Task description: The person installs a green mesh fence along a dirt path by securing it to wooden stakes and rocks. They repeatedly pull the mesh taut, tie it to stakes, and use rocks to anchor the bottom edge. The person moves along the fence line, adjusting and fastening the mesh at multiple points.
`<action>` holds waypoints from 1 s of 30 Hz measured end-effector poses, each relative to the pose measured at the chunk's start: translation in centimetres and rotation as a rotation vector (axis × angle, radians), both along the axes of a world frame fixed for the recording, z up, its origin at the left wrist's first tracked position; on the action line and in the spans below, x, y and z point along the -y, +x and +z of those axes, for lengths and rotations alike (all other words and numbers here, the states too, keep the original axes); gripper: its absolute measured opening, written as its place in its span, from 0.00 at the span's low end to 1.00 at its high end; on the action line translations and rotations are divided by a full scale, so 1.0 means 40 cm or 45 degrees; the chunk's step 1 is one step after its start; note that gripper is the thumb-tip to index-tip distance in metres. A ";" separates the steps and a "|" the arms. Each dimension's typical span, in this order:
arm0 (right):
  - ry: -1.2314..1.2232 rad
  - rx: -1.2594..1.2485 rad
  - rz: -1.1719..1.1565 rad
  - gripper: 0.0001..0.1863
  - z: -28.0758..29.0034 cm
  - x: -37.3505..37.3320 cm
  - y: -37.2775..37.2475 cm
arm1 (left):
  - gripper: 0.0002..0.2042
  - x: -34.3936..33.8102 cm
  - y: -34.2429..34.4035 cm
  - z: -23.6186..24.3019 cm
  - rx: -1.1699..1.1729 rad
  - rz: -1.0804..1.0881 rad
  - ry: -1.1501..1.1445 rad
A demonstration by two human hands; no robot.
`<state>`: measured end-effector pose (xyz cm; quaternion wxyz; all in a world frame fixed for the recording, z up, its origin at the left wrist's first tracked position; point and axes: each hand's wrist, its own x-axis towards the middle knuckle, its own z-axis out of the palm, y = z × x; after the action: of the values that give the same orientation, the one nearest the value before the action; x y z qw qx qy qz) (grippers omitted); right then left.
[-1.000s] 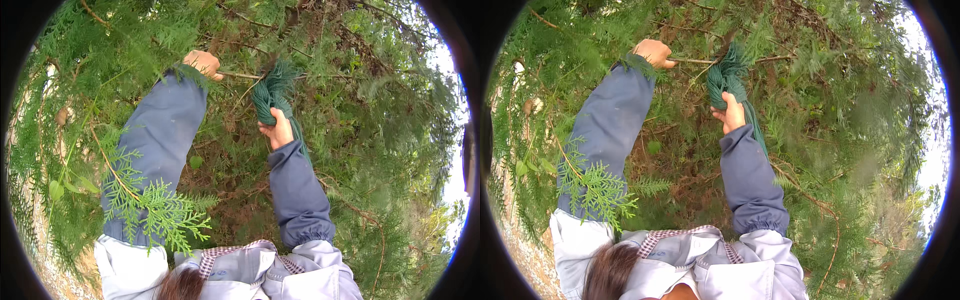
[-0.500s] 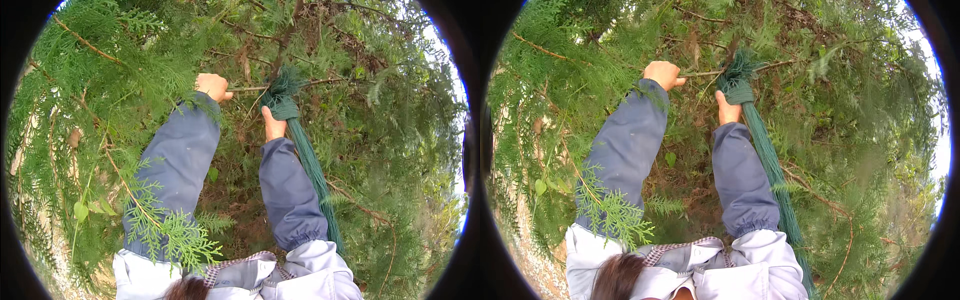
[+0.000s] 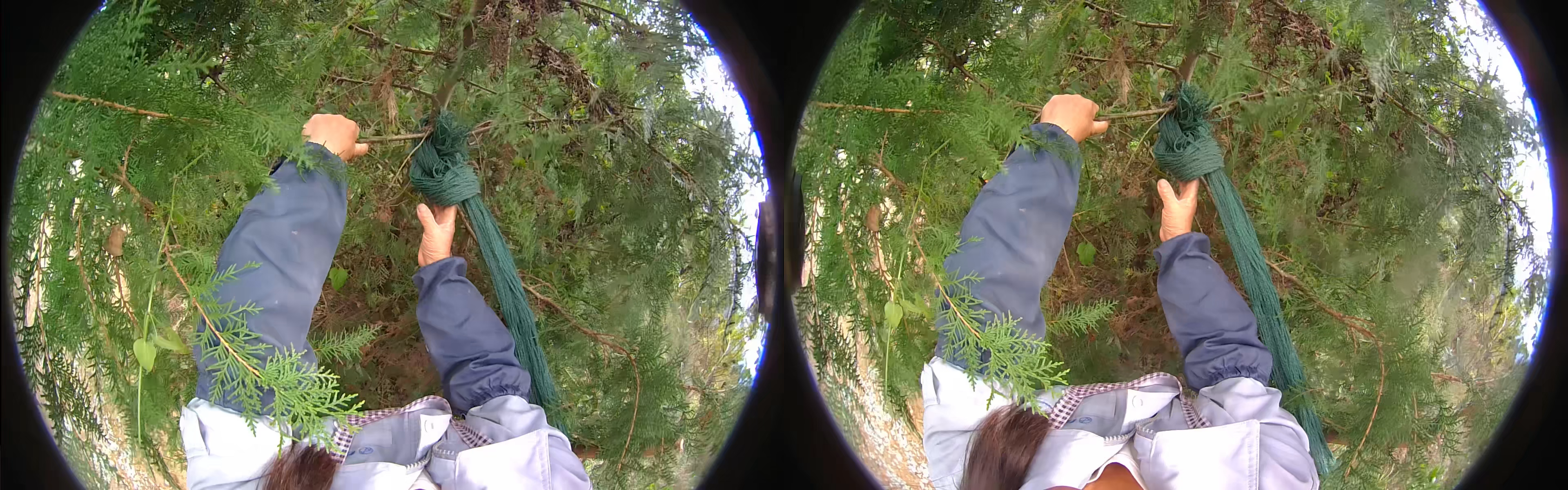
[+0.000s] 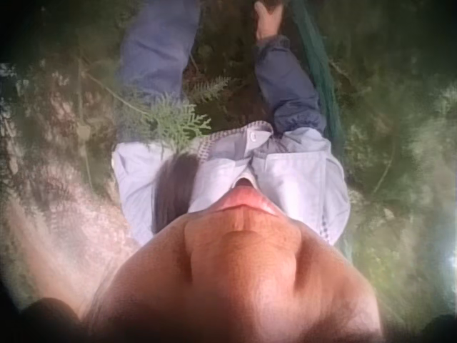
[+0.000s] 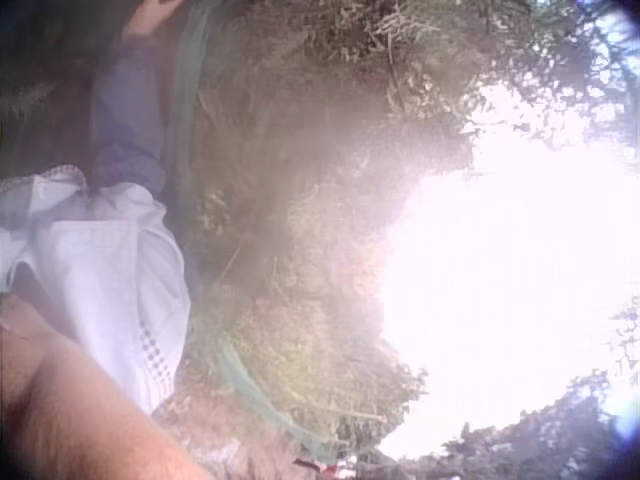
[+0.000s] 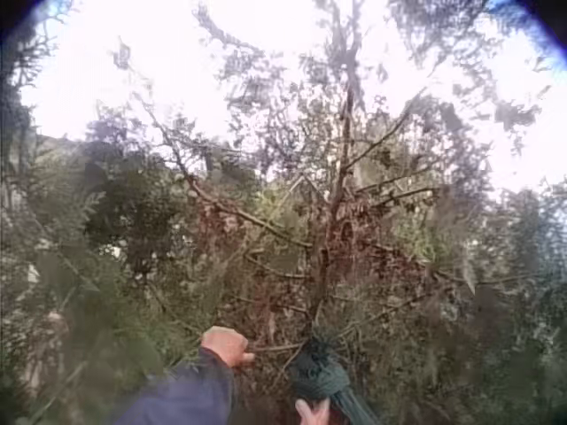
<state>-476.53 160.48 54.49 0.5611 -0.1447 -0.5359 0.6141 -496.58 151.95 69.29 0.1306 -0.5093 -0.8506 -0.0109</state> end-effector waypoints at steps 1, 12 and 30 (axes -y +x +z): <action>-0.020 0.002 0.050 0.33 0.002 -0.020 -0.024 | 0.22 0.002 0.003 0.002 0.001 -0.002 0.007; -0.938 -0.161 0.726 0.19 0.127 0.009 0.119 | 0.24 0.028 -0.010 0.015 -0.022 -0.033 -0.010; -0.621 0.166 0.565 0.30 0.065 0.346 0.425 | 0.23 0.033 0.013 0.023 0.042 0.084 0.038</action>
<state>-459.52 146.64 57.09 0.3270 -0.1934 -0.4263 0.8209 -496.05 150.62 70.20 0.1245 -0.4788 -0.8686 -0.0277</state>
